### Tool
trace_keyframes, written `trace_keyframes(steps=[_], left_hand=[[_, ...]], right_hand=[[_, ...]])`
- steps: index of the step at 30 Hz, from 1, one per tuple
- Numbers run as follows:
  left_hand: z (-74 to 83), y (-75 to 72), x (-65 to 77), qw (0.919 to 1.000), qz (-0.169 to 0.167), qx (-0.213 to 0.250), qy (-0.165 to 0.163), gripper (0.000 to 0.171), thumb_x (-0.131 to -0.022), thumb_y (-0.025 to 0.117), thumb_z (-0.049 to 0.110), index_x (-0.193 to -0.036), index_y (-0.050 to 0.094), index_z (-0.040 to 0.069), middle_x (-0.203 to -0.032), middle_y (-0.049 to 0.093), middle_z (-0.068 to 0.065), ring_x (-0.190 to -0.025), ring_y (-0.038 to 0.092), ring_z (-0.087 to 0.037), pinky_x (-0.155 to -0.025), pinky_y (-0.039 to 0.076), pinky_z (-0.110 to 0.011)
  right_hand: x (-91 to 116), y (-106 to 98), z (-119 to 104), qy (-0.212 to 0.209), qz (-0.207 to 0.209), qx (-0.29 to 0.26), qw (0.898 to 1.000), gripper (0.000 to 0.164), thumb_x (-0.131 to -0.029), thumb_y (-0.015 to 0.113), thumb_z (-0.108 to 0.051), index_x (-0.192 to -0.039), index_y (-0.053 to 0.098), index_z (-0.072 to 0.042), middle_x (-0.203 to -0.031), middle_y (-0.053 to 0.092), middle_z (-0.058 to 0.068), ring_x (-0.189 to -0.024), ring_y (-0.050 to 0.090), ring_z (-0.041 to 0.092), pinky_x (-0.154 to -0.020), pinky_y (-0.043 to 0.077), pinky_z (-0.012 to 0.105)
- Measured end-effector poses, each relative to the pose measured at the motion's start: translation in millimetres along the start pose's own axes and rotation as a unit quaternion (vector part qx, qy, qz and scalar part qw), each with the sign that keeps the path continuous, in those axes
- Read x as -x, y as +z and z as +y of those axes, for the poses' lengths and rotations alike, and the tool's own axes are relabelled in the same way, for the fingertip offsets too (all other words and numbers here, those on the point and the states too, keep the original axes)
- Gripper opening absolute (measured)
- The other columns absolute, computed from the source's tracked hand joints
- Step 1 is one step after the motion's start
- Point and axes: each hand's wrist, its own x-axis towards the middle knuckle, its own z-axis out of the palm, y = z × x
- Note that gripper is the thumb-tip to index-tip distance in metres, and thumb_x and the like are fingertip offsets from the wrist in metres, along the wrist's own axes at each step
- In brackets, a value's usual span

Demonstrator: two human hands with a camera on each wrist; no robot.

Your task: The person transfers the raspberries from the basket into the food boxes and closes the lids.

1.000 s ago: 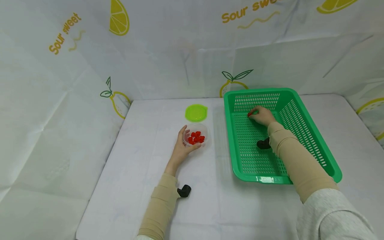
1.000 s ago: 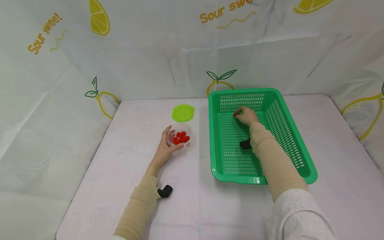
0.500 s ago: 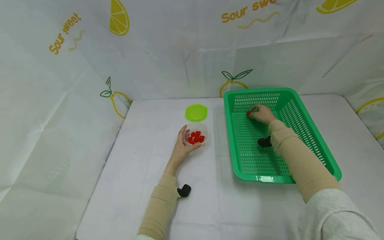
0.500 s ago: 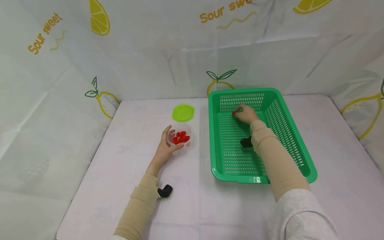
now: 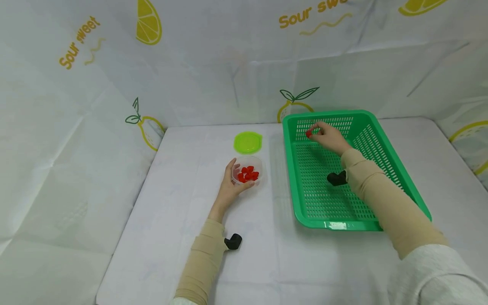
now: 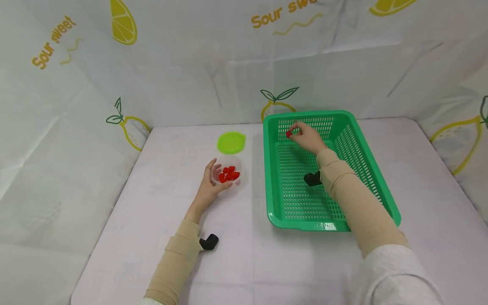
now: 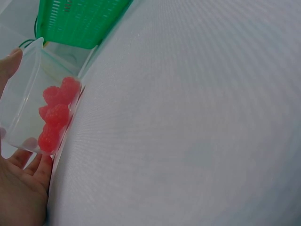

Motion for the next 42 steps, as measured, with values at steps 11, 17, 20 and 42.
trace_keyframes(steps=[11, 17, 20, 42], left_hand=[[-0.2, -0.9, 1.8, 1.0, 0.003, 0.0, -0.003, 0.094, -0.075, 0.077, 0.03, -0.147, 0.017, 0.029, -0.146, 0.035, 0.002, -0.138, 0.032, -0.018, -0.114, 0.027, -0.046], [-0.3, -0.8, 2.5, 1.0, 0.001, 0.002, -0.004, 0.094, -0.075, 0.077, 0.03, -0.147, 0.017, 0.029, -0.146, 0.034, 0.003, -0.138, 0.031, -0.019, -0.114, 0.028, -0.046], [-0.3, -0.7, 2.4, 1.0, 0.001, 0.002, -0.002, 0.094, -0.075, 0.077, 0.031, -0.147, 0.017, 0.028, -0.146, 0.034, 0.002, -0.138, 0.032, -0.018, -0.114, 0.028, -0.046], [30.4, -3.5, 12.7, 0.9995, -0.027, -0.001, -0.013, 0.09, -0.081, 0.072, 0.026, -0.149, 0.013, 0.018, -0.15, 0.029, -0.009, -0.14, 0.027, -0.027, -0.114, 0.027, -0.049]], right_hand=[[6, 4, -40, -0.061, -0.007, -0.055, 0.997, 0.031, -0.094, 0.054, -0.031, -0.121, 0.052, -0.017, -0.071, 0.045, 0.004, -0.059, 0.036, 0.017, -0.059, 0.035, 0.033], [9, 11, -66, -0.08, -0.027, -0.076, 0.993, 0.027, -0.093, 0.055, -0.029, -0.118, 0.054, -0.018, -0.078, 0.051, 0.005, -0.063, 0.038, 0.018, -0.061, 0.035, 0.032], [10, 15, -79, -0.092, -0.04, -0.082, 0.992, 0.025, -0.093, 0.055, -0.025, -0.117, 0.055, -0.019, -0.081, 0.053, 0.01, -0.064, 0.039, 0.017, -0.062, 0.037, 0.03], [-4, 63, -134, -0.16, -0.133, -0.058, 0.976, 0.018, -0.091, 0.057, -0.014, -0.109, 0.06, -0.015, -0.073, 0.05, 0.006, -0.064, 0.043, 0.02, -0.06, 0.038, 0.028]])
